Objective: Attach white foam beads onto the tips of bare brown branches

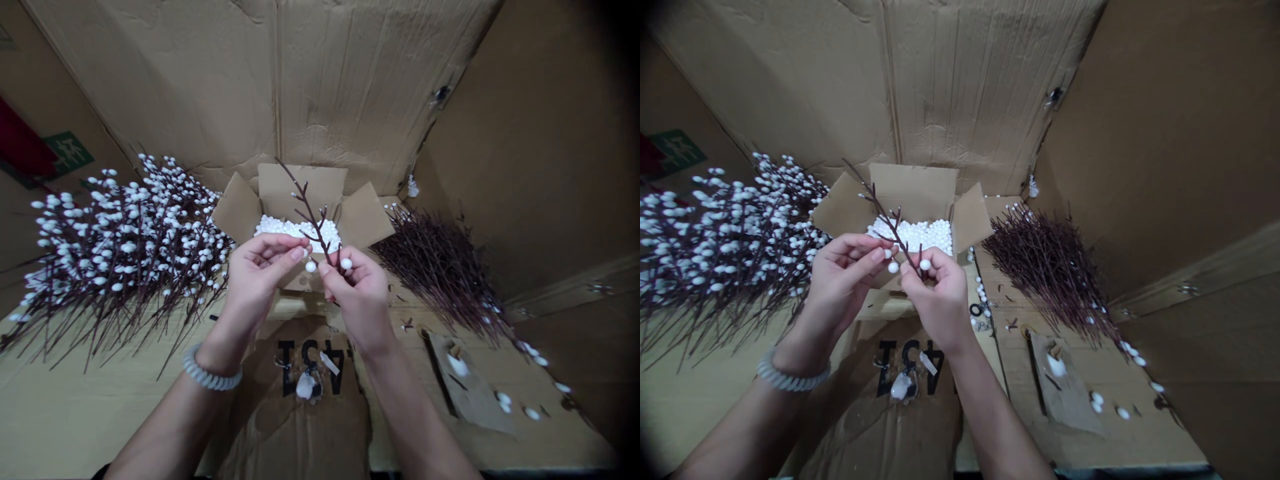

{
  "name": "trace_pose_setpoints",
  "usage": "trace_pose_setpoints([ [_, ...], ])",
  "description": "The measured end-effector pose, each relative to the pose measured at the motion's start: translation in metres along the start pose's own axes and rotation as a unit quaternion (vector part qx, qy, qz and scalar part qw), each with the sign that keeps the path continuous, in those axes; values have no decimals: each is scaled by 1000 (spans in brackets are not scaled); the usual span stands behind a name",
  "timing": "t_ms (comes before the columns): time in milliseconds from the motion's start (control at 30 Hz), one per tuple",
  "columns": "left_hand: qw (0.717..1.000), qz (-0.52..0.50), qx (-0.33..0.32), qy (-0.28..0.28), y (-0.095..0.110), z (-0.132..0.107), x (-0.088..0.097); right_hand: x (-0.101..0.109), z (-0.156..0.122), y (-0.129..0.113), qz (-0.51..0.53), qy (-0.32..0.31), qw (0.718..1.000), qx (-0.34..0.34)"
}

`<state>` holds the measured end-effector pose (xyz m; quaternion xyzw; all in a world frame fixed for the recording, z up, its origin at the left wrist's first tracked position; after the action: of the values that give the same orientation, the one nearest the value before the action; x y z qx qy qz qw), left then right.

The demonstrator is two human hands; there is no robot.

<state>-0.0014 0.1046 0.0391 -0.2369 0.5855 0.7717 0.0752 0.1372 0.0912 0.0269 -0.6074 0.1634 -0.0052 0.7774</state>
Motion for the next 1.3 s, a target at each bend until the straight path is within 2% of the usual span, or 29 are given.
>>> trace_pose_setpoints([
  [200,999,-35,13,-33,-4,-4,-6,-1,0,0,3,-6,1000,-10],
  [533,999,-30,11,-25,-4,-5,-4,-2,-1,-2,1,-14,1000,-6],
  [733,998,-36,18,-51,-4,-7,-7,2,0,1,32,-9,999,-11],
  [867,998,-40,18,-44,-2,-7,-6,1,1,4,43,-14,999,-27],
  [1100,1000,-13,19,-12,-4,-3,-1,-2,1,4,-3,-33,999,-32],
  [1300,1000,-5,19,-21,-8,-3,-1,-2,2,5,-17,-18,999,-30],
])
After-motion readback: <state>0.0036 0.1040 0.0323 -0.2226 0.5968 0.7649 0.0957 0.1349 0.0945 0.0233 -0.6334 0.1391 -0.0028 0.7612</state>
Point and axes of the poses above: each hand's wrist, its own z-axis towards the middle knuckle, its own x-axis out of the back of the hand, y = z × x, the point moved 8 cm from there along z, towards the middle knuckle, and after that the axes turned 12 degrees about y, right-handed, at the moved point
